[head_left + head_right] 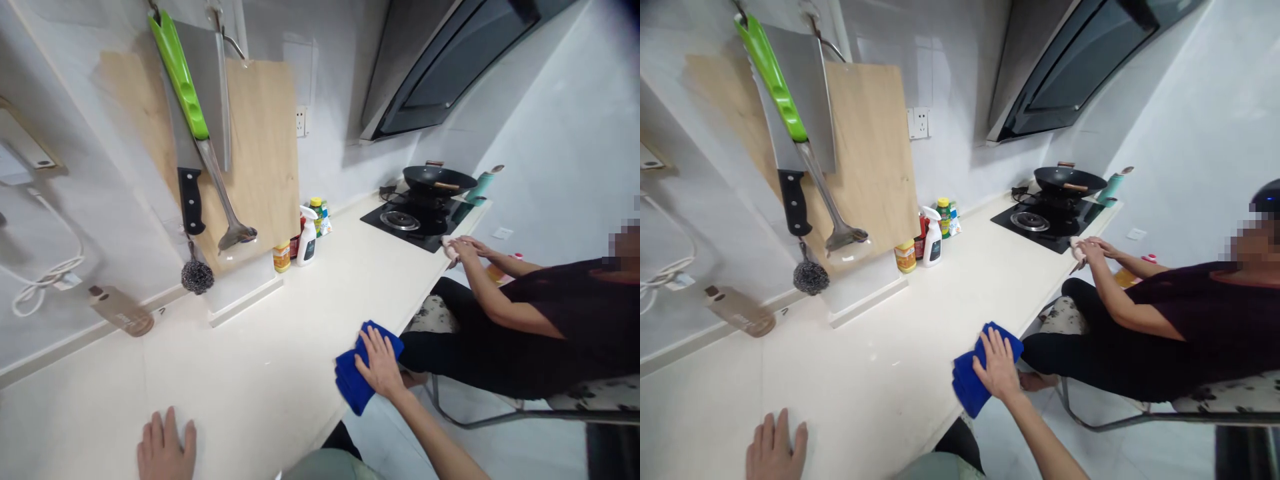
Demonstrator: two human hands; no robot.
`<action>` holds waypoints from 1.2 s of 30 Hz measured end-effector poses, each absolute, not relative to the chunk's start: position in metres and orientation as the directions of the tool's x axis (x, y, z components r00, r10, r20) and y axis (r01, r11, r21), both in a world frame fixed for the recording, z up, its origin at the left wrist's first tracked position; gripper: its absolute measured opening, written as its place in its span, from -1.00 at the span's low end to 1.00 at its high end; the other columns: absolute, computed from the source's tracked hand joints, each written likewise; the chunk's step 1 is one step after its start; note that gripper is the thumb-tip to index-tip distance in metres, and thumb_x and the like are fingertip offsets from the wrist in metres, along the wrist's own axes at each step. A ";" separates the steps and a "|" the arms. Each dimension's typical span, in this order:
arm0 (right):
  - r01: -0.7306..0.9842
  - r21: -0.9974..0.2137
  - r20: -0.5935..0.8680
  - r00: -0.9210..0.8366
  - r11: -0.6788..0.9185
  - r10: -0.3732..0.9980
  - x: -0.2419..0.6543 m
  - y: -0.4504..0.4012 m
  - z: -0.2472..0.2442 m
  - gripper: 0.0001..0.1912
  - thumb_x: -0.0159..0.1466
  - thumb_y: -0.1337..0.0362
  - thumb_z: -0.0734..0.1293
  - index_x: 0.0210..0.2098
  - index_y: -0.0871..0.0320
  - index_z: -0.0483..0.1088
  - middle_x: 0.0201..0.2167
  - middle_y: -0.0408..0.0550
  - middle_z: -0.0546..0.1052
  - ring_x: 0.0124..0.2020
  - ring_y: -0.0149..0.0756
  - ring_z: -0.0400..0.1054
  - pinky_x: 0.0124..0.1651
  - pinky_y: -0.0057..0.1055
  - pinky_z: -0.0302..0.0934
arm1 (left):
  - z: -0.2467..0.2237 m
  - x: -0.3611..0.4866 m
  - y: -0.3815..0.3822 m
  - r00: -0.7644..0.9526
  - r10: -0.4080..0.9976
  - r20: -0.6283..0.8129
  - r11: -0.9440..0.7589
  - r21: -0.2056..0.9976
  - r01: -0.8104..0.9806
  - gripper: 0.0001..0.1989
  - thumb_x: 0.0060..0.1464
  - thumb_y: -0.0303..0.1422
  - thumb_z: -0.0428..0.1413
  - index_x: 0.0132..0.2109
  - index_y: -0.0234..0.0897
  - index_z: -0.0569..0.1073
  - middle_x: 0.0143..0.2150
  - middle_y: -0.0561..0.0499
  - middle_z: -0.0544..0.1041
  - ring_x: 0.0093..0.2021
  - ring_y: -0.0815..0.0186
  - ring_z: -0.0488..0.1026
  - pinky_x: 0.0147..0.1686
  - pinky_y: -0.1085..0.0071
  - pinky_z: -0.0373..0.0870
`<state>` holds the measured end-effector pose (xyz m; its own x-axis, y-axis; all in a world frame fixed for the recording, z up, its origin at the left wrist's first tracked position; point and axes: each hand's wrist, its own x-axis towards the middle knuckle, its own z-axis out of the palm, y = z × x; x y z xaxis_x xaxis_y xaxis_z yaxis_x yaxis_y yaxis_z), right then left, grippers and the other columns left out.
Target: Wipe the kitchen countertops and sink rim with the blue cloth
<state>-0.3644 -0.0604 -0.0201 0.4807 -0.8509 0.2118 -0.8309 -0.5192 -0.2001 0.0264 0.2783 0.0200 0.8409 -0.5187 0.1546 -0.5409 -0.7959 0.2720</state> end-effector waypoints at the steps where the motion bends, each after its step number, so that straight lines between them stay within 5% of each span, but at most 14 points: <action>1: -0.846 -0.196 0.201 0.460 -0.495 -0.865 -0.373 -0.072 -0.022 -0.28 0.34 -0.03 0.09 0.36 0.26 0.10 0.45 0.19 0.02 0.46 0.06 -0.12 0.47 0.02 -0.25 | 0.019 0.026 0.279 0.842 -0.517 0.157 -0.797 0.271 -0.540 -0.18 0.19 0.04 -0.36 0.33 -0.49 0.21 0.44 -0.44 0.10 0.46 -0.19 -0.04 0.39 -0.16 0.00; 4: -0.887 -0.197 0.203 0.380 -0.418 -0.903 -0.391 -0.111 -0.026 -0.26 0.33 -0.07 0.01 0.34 0.28 0.13 0.45 0.22 0.03 0.47 0.02 -0.17 0.46 0.03 -0.27 | 0.014 0.026 0.281 0.849 -0.506 0.150 -0.804 0.274 -0.528 -0.21 0.20 0.02 -0.35 0.34 -0.47 0.21 0.46 -0.41 0.09 0.48 -0.15 -0.05 0.40 -0.16 -0.01; 10: -0.959 -0.182 0.176 0.187 -0.219 -0.966 -0.379 -0.184 -0.029 -0.13 0.29 -0.12 -0.04 0.33 0.45 0.11 0.39 0.47 0.05 0.43 0.30 -0.14 0.37 0.24 -0.22 | 0.002 0.028 0.286 0.849 -0.491 0.193 -0.810 0.258 -0.527 -0.22 0.23 0.00 -0.35 0.32 -0.49 0.24 0.45 -0.39 0.13 0.48 -0.12 -0.04 0.41 -0.16 0.01; 14: -0.946 -0.177 0.161 0.244 -0.271 -0.956 -0.330 -0.198 -0.024 -0.08 0.29 -0.13 -0.02 0.31 0.58 0.08 0.35 0.66 0.02 0.41 0.49 -0.15 0.32 0.36 -0.24 | -0.007 0.029 0.290 0.820 -0.501 0.278 -0.793 0.233 -0.563 -0.29 0.26 -0.04 -0.29 0.32 -0.46 0.25 0.44 -0.38 0.16 0.48 -0.11 -0.02 0.39 -0.17 0.06; 22: -0.795 -0.213 0.176 0.541 -0.568 -0.822 -0.157 -0.164 -0.019 -0.15 0.25 -0.10 0.06 0.37 0.33 0.06 0.41 0.25 0.12 0.46 0.24 -0.19 0.42 0.25 -0.26 | -0.024 0.032 0.297 0.715 -0.554 0.427 -0.748 0.122 -0.652 -0.40 0.28 -0.16 -0.13 0.38 -0.32 0.15 0.43 -0.35 0.18 0.48 -0.07 -0.02 0.34 -0.18 0.20; 27: -0.641 -0.242 0.186 0.706 -0.728 -0.684 -0.085 -0.088 -0.009 -0.18 0.22 -0.07 0.13 0.40 0.14 0.04 0.42 0.03 0.15 0.48 0.15 -0.24 0.45 0.26 -0.27 | -0.023 0.030 0.299 0.679 -0.556 0.479 -0.743 0.081 -0.665 -0.36 0.26 -0.21 -0.07 0.42 -0.28 0.03 0.43 -0.34 0.20 0.47 -0.07 0.01 0.31 -0.18 0.25; 36: -0.107 -0.328 0.005 0.993 -0.939 -0.115 -0.077 0.070 0.028 -0.04 0.25 -0.11 0.23 0.44 0.28 -0.15 0.48 0.20 -0.31 0.49 0.14 -0.49 0.48 0.19 -0.49 | -0.027 0.026 0.300 0.676 -0.532 0.510 -0.757 0.072 -0.649 -0.44 0.26 -0.22 -0.02 0.34 -0.35 0.23 0.39 -0.35 0.26 0.43 -0.09 0.13 0.29 -0.13 0.31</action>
